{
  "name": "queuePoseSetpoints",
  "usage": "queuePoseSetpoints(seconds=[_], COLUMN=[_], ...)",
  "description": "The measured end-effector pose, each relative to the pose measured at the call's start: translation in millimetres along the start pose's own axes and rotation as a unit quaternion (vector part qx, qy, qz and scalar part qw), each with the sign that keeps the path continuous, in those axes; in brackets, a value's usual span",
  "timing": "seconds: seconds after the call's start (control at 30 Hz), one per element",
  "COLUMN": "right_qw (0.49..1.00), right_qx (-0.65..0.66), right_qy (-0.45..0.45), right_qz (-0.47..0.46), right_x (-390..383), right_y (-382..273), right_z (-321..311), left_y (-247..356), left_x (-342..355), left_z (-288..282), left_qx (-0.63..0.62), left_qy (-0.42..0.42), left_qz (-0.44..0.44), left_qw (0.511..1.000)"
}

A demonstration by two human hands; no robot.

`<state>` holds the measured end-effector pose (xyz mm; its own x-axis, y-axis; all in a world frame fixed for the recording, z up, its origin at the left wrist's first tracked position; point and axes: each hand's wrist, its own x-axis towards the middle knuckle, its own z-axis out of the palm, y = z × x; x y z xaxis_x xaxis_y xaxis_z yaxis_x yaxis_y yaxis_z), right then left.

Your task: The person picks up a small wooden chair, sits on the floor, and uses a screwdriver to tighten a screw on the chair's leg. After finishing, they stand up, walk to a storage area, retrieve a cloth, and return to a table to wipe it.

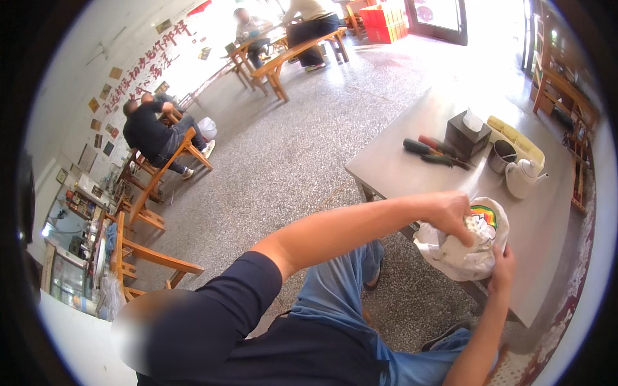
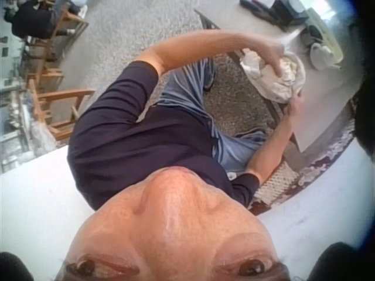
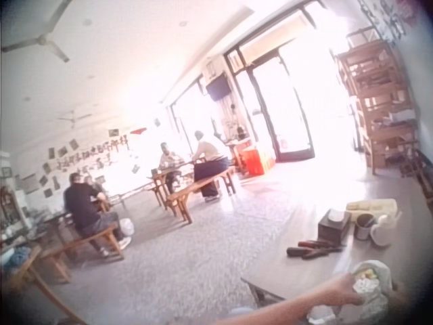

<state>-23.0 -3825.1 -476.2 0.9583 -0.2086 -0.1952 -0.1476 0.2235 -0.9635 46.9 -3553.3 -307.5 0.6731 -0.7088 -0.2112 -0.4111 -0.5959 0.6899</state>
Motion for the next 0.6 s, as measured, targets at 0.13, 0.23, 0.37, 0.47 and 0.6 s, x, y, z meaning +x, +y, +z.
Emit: queuePoseSetpoints(seconds=[0.13,0.23,0.37,0.47,0.6], right_qw=[0.996,0.991,0.999,0.971,0.954], right_qx=[-0.046,-0.105,0.041,0.228,0.284], right_qy=[-0.057,-0.048,-0.022,-0.051,-0.091], right_qz=[-0.047,-0.069,0.011,0.048,0.037], right_x=[-16,-22,-13,-23,-34], right_y=[-7,-6,-4,-20,-21], right_z=[8,8,4,18,17], left_y=[13,17,20,19,20], left_x=[44,71,93,102,92], left_z=[11,46,73,76,58], left_qx=[0.204,0.335,0.365,0.379,0.33], left_qy=[0.006,-0.065,-0.138,-0.156,-0.109], left_qz=[0.01,0.034,0.002,-0.019,-0.017], left_qw=[0.979,0.939,0.92,0.912,0.938])
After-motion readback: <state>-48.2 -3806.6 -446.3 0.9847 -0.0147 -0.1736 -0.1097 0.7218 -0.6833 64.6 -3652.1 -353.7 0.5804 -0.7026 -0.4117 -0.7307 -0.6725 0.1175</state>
